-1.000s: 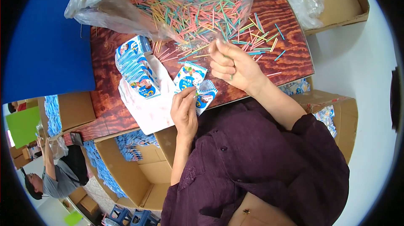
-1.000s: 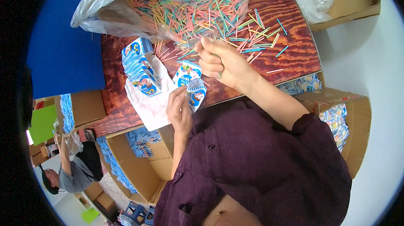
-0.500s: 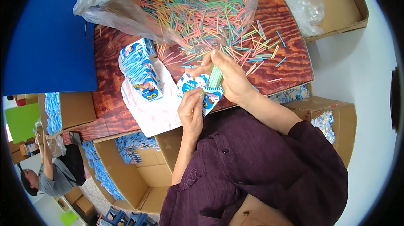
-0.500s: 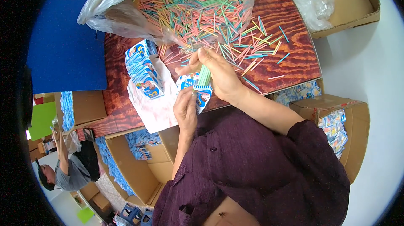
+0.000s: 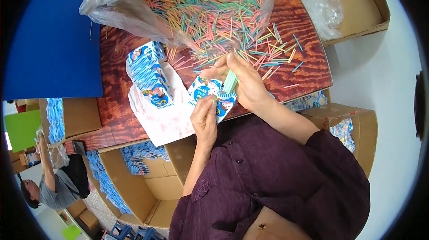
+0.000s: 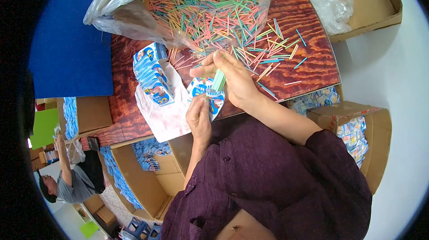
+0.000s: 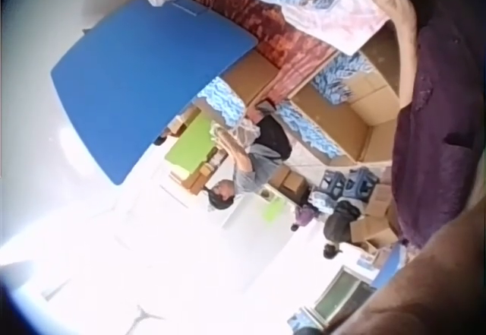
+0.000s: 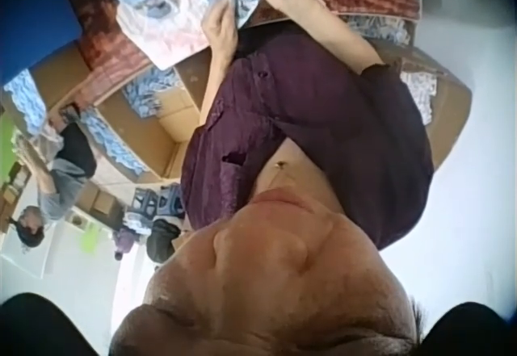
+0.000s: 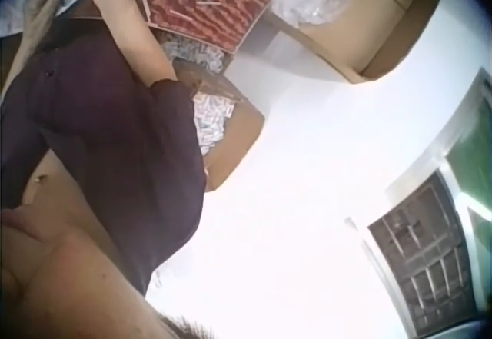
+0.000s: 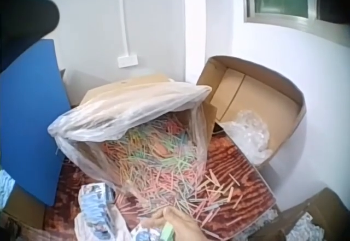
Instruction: Packing small colorful sticks into plastic bags.
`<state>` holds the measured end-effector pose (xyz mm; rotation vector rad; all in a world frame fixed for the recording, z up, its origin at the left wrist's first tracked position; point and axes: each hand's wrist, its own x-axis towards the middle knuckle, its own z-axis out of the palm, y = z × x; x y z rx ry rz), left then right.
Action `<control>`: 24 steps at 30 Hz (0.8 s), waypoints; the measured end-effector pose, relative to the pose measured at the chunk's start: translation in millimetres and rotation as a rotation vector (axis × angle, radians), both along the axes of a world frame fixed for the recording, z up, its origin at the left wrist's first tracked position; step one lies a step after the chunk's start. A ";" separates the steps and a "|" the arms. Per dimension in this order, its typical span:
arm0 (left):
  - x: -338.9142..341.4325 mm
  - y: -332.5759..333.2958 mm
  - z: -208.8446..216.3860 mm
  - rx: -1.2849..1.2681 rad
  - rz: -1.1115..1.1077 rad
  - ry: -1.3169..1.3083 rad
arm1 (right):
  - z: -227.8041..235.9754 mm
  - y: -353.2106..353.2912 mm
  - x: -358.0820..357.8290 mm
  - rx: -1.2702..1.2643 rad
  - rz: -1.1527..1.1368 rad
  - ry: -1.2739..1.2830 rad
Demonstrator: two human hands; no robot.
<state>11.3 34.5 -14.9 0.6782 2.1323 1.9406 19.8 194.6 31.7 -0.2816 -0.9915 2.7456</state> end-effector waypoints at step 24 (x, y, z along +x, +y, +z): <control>-1.0 -8.6 -9.6 0.064 0.015 -0.257 | 6.5 -14.7 10.8 0.443 0.055 0.204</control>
